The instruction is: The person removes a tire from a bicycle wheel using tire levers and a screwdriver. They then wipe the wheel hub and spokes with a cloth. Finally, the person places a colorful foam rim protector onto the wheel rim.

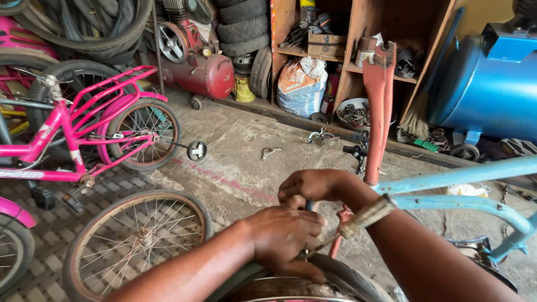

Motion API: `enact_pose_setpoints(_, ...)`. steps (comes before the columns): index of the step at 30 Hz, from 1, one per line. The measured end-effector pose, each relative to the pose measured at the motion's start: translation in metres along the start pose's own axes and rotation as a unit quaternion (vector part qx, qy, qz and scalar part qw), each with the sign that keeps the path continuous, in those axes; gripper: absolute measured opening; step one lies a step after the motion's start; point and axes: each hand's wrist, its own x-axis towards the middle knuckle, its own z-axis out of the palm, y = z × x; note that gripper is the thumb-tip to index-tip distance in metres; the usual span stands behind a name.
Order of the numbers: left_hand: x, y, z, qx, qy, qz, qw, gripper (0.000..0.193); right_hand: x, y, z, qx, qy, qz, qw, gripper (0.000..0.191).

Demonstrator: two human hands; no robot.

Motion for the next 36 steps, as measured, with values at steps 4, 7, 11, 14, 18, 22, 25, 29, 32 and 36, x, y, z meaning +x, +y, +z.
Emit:
enact_pose_setpoints(4,0.013,-0.004,0.008,-0.037,0.006,-0.054,0.998,0.084,-0.002,-0.007,0.0,0.068,0.034,0.049,0.996,0.037)
enact_pose_setpoints(7,0.016,-0.002,0.015,-0.073,0.044,-0.1,0.991,0.081,-0.014,-0.026,-0.003,0.065,0.019,0.101,0.993,0.067)
enact_pose_setpoints(11,0.015,-0.005,0.014,-0.028,0.09,-0.121,0.988,0.079,-0.066,-0.053,-0.019,0.162,0.106,0.153,0.969,0.092)
enact_pose_setpoints(14,0.011,-0.005,0.009,-0.019,0.114,-0.149,0.982,0.069,-0.117,-0.073,-0.039,0.194,0.093,0.032,0.976,0.095)
enact_pose_setpoints(18,0.009,-0.001,0.006,-0.004,0.14,-0.121,0.983,0.061,-0.137,-0.092,-0.003,-0.311,0.07,0.104,0.942,0.068)
enact_pose_setpoints(22,0.011,0.002,0.008,-0.032,0.138,-0.154,0.978,0.06,-0.133,-0.096,0.028,-0.475,0.073,0.12,0.869,0.045)
enact_pose_setpoints(25,0.011,0.001,0.008,-0.048,0.209,-0.113,0.97,0.059,-0.147,-0.089,-0.004,-0.475,0.157,0.102,0.86,0.033)
enact_pose_setpoints(29,0.003,-0.005,0.004,-0.051,0.165,-0.137,0.975,0.067,-0.211,-0.072,-0.088,-0.463,0.301,0.203,0.809,0.051)
enact_pose_setpoints(32,-0.003,-0.011,0.004,-0.019,0.202,-0.15,0.968,0.07,-0.246,-0.045,-0.097,-0.456,0.307,0.285,0.785,0.041)
enact_pose_setpoints(36,-0.004,-0.021,0.011,0.003,0.2,-0.196,0.96,0.07,-0.262,-0.033,-0.072,-0.434,0.24,0.325,0.805,0.038)
